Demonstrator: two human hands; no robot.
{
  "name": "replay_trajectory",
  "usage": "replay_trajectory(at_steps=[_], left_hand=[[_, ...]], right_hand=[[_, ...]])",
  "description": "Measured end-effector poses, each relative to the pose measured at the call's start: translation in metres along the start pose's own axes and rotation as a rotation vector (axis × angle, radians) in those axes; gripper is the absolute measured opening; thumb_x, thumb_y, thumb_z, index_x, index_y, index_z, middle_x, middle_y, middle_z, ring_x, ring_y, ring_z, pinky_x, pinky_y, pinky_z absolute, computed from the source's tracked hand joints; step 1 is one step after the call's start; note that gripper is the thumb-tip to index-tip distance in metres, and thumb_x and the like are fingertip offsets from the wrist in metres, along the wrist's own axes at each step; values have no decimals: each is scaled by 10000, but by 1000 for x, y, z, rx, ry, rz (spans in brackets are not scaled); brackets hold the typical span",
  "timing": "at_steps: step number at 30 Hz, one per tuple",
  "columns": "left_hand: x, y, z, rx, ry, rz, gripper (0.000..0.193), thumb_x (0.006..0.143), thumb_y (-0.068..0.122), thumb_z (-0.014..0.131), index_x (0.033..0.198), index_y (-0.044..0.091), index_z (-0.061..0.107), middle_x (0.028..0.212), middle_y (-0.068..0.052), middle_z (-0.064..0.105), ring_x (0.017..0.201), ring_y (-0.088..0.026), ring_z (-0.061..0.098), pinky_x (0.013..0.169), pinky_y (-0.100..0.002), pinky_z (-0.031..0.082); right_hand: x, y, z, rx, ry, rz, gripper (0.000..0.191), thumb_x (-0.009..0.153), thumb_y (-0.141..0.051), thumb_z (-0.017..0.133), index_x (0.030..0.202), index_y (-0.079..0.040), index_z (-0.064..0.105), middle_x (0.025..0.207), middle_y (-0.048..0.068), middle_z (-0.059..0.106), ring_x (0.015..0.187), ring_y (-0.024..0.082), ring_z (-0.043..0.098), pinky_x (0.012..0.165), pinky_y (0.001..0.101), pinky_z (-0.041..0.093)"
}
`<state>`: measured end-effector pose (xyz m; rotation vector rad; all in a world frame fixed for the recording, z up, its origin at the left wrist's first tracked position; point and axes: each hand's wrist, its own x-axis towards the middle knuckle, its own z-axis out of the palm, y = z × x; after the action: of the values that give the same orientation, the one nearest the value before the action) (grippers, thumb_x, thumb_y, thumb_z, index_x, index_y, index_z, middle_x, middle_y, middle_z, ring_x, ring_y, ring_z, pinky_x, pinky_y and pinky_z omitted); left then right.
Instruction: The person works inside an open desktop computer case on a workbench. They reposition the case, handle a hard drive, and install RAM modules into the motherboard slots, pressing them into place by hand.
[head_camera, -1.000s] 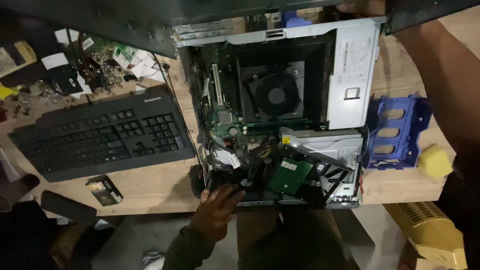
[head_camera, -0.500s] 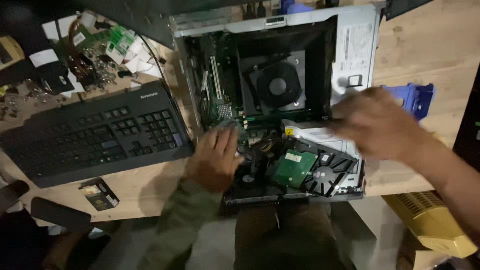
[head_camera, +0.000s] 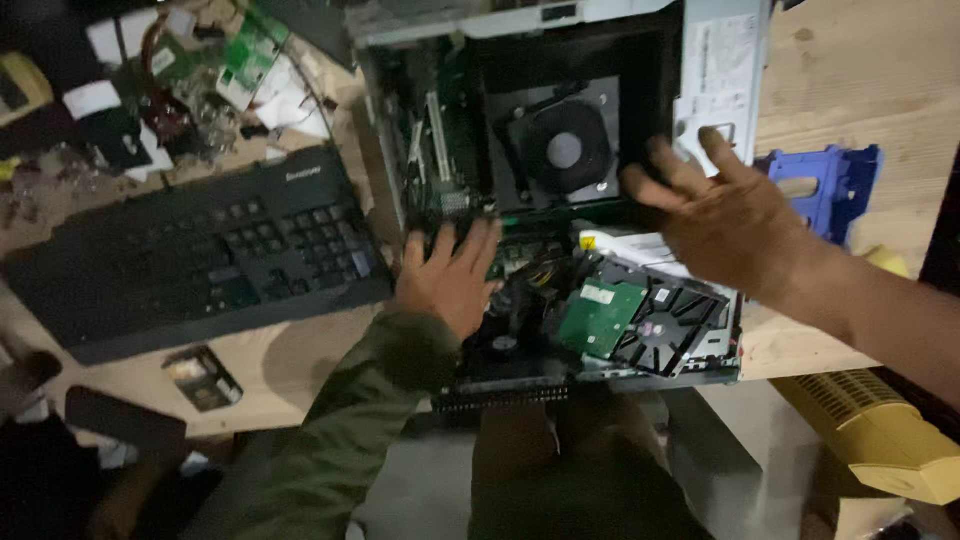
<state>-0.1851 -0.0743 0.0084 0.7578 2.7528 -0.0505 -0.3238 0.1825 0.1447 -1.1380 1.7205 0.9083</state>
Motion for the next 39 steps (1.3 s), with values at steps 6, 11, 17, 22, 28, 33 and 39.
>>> replay_trajectory(at_steps=[6,11,17,22,28,33,39], left_hand=[[6,-1,-7,2,-182,3,755,1026,509,472,1610,80,257,1584,-101,373,1312,-324,430,1048,-550,332],[12,-2,-12,-22,-258,-9,760,1020,497,452,1604,59,241,1566,-113,368,1310,-342,402,1027,-573,325],[19,8,-11,79,-241,-42,731,1018,518,418,1583,69,299,1539,-102,371,1357,-321,376,1083,-599,299],[28,-3,-7,-194,-252,-62,450,1033,398,471,1272,66,658,1321,-103,583,1249,-318,510,1080,-596,332],[68,-10,-10,-716,-235,-508,572,975,572,598,946,17,736,933,-196,709,858,-343,678,838,-525,539],[81,-20,-7,-790,-412,-591,686,860,675,669,1002,5,722,925,-196,727,833,-345,717,730,-510,570],[92,-13,19,-812,-641,-730,758,874,701,650,1143,-5,711,1061,-219,709,908,-370,705,773,-547,592]], right_hand=[[7,2,3,-56,-95,-37,203,974,-161,631,839,-245,757,1767,54,74,1623,357,51,1260,592,100],[22,9,38,385,594,-6,409,638,-280,732,1037,-263,818,1520,51,450,1501,278,268,1199,537,227],[32,2,46,379,441,43,399,796,-334,709,1188,-319,782,1479,17,435,1383,229,296,1135,499,275],[42,5,51,237,561,32,442,809,-290,730,1245,-355,763,1337,5,474,1356,236,344,1135,485,292],[48,-6,70,444,763,84,370,753,-344,739,1105,-237,777,1323,46,485,1357,275,360,1161,552,280],[62,-27,64,708,574,525,850,881,-557,739,1419,30,441,1535,348,251,1467,519,153,1155,671,175],[75,-59,44,1192,563,916,1401,791,-511,909,1677,-57,-77,1659,429,-67,1532,588,-89,1209,762,60]])
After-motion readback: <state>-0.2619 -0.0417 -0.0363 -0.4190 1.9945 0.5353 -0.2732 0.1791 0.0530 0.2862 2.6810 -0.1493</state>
